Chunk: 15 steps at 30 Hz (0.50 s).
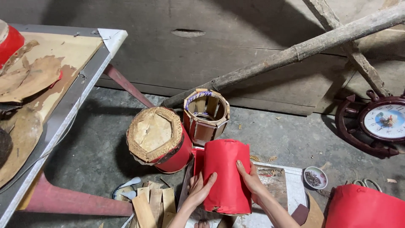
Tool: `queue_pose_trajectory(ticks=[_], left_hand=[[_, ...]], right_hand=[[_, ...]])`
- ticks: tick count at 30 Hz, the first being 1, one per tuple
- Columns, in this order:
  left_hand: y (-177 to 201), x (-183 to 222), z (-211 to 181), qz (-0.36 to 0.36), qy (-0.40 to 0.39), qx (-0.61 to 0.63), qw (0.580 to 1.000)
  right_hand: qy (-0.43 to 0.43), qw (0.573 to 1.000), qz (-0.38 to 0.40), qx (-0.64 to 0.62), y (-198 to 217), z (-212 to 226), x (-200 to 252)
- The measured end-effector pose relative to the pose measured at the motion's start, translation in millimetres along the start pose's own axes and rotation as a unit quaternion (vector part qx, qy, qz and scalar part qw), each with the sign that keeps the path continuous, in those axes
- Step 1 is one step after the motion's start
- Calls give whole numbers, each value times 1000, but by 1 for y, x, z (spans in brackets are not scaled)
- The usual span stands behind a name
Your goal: Wrapping and securing red material onto small wooden drum frames in a workshop environment.
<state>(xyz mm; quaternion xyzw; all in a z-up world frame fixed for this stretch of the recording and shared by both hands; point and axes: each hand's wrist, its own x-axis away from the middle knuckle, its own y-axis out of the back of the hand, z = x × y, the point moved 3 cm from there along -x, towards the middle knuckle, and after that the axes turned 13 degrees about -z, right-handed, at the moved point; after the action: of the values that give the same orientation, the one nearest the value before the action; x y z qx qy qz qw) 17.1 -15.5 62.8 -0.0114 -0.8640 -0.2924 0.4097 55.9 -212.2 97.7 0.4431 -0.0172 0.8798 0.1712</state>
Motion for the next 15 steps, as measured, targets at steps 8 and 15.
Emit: queue_pose_trajectory(ticks=[8,15], left_hand=[[-3,-27,8,-83,-97,-45,991],[15,-20,4,-25,-30,73,997]], right_hand=[[-11,1000,-8,-9,-6,-6,-7],[-35,998,-28,-43,-11,-15,-7]])
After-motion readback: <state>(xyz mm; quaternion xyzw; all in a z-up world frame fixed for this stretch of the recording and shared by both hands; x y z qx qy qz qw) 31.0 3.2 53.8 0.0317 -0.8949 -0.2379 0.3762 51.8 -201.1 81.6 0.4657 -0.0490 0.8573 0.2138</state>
